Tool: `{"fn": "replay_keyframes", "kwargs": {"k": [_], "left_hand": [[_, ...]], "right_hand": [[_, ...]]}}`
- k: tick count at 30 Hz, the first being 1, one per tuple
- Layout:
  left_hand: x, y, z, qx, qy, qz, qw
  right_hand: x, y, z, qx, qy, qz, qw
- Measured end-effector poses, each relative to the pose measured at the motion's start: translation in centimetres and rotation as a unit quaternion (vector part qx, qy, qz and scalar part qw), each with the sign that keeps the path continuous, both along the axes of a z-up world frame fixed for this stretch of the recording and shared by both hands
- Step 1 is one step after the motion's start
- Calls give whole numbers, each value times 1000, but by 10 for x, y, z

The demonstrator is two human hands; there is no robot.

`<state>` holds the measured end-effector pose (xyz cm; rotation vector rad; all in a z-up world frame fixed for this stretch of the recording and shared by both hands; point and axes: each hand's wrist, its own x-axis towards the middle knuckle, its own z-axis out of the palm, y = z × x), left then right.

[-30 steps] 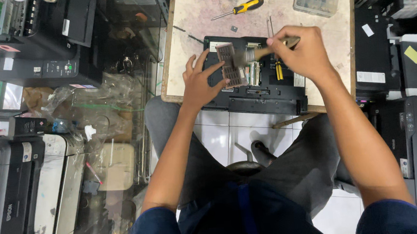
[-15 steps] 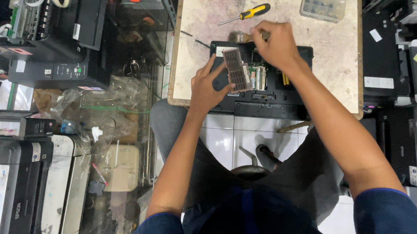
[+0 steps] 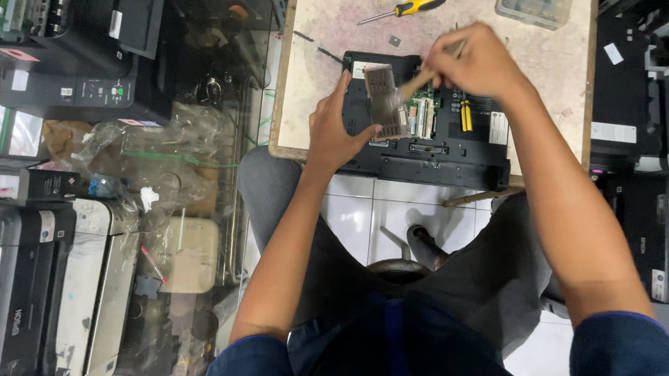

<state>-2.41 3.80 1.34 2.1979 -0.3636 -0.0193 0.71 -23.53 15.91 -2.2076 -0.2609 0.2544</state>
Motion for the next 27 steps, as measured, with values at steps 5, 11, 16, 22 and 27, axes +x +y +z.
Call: {"fn": "replay_keyframes", "kwargs": {"k": [5,11,16,22,27], "left_hand": [[0,0,-1,-8,-6,-1,1000],[-2,1,1,-9,4,-1,1000],[-2,1,0,-3,5,-9,1000],[-2,0,-6,3,-13,-25,1000],[-1,0,-11,-9,-52,-14,999]], "right_hand": [[9,-8,-33,-27,-244,-60,968],[10,-7,-36,17,-137,-26,990],[6,-7,-30,45,-229,-118,965],[3,-3,-28,-19,-202,-45,978],[-6,16,-8,30,-69,-71,995]]}}
